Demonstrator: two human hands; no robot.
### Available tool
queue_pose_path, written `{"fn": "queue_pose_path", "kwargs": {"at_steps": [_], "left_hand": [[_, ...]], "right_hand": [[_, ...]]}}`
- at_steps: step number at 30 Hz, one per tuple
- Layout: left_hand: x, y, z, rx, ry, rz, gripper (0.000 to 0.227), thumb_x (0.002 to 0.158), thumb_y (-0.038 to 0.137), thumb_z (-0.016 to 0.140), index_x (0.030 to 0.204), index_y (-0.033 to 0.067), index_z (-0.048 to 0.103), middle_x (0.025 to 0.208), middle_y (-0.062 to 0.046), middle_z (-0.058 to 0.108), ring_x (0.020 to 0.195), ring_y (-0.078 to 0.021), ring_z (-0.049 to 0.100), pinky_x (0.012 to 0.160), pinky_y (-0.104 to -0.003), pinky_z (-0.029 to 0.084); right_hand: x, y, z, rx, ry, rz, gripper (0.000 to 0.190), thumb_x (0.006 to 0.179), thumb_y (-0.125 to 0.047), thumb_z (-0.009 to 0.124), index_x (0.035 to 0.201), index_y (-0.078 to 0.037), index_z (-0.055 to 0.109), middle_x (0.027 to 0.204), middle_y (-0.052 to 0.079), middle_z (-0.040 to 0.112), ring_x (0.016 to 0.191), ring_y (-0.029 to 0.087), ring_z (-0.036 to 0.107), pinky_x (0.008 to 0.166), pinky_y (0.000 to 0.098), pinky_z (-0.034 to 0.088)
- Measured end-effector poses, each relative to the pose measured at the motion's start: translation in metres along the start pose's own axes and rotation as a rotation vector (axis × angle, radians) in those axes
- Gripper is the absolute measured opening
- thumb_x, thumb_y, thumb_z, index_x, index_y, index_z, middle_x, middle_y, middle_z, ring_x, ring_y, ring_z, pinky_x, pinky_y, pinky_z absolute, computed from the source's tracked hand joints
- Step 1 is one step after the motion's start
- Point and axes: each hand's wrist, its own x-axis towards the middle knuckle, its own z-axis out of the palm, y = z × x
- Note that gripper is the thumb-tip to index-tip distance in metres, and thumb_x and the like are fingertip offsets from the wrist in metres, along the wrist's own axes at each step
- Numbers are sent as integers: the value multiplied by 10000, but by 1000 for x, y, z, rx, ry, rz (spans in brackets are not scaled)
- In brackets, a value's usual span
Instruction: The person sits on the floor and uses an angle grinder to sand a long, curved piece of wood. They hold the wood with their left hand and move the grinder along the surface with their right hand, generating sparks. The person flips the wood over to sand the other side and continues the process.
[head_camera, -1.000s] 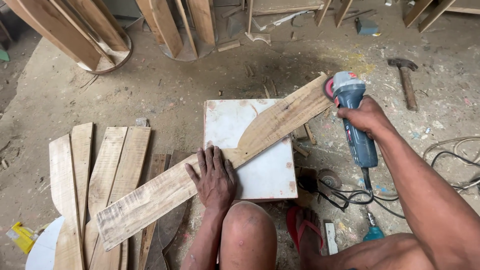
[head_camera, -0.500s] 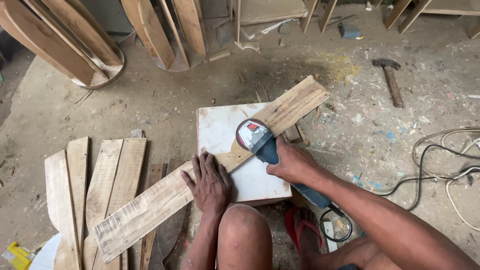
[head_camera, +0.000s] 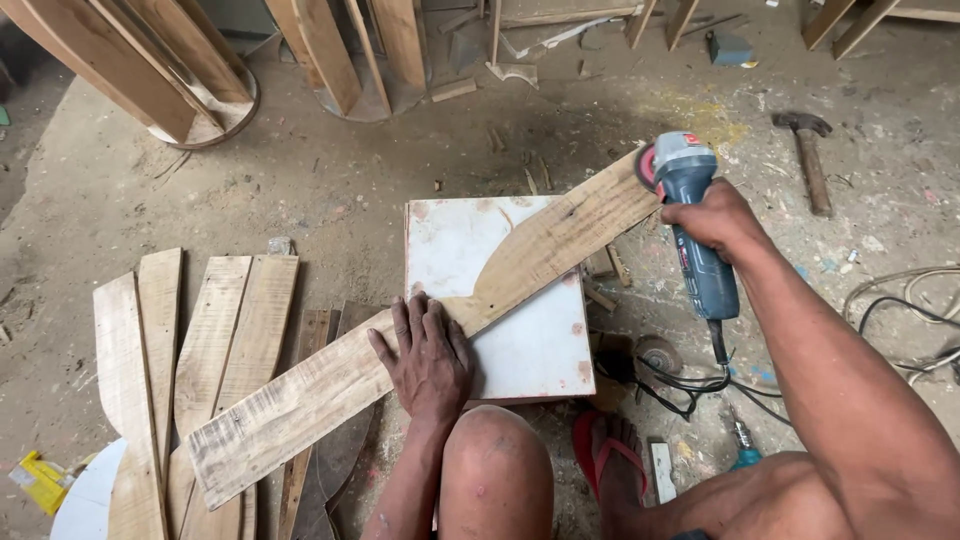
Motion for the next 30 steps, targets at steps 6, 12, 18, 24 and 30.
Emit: {"fn": "queue_pose_path", "kwargs": {"at_steps": [6, 12, 18, 24, 30], "left_hand": [[-2, -1, 4, -4, 9, 12, 443, 1031, 395, 369, 1363, 154, 536, 1562, -57, 445, 1532, -281, 278, 1220, -647, 88], [-4, 3, -4, -27, 4, 20, 427, 1033, 392, 378, 1363, 164, 522, 1550, -41, 450, 1528, -275, 287, 1223, -652, 101], [-1, -1, 4, -10, -9, 0, 443, 1030, 424, 364, 1363, 181, 528, 1561, -20, 446, 1540, -264, 278, 1230, -650, 120], [0, -1, 8, 9, 6, -9, 447, 1033, 416, 357, 1360, 171, 540, 1555, -28, 463, 1535, -263, 297, 1225, -642, 119], [1, -1, 7, -69, 39, 17, 522, 1003, 437, 373, 1334, 96, 588, 1540, -96, 491, 1530, -305, 273, 1235, -637, 26]], "right_hand": [[-39, -19, -3, 7, -31, 4, 790, 706, -353, 863, 1282, 92, 556, 1163, 350, 660, 1138, 504, 639, 894, 609, 544], [-126, -74, -1, -147, -313, -36, 735, 803, -294, 769, 1373, 66, 476, 1325, 355, 615, 1293, 485, 573, 1086, 590, 485], [-111, -65, 42, -222, -399, -190, 834, 746, -529, 749, 1337, -10, 471, 1276, 313, 651, 1225, 472, 626, 1021, 577, 537], [-92, -74, 6, -181, -343, -110, 750, 795, -417, 741, 1358, -2, 469, 1288, 315, 651, 1254, 464, 612, 1051, 576, 508], [-31, -49, -22, 46, -214, 111, 386, 944, -116, 725, 1235, -11, 496, 902, 140, 577, 663, 261, 626, 615, 382, 578]]}}
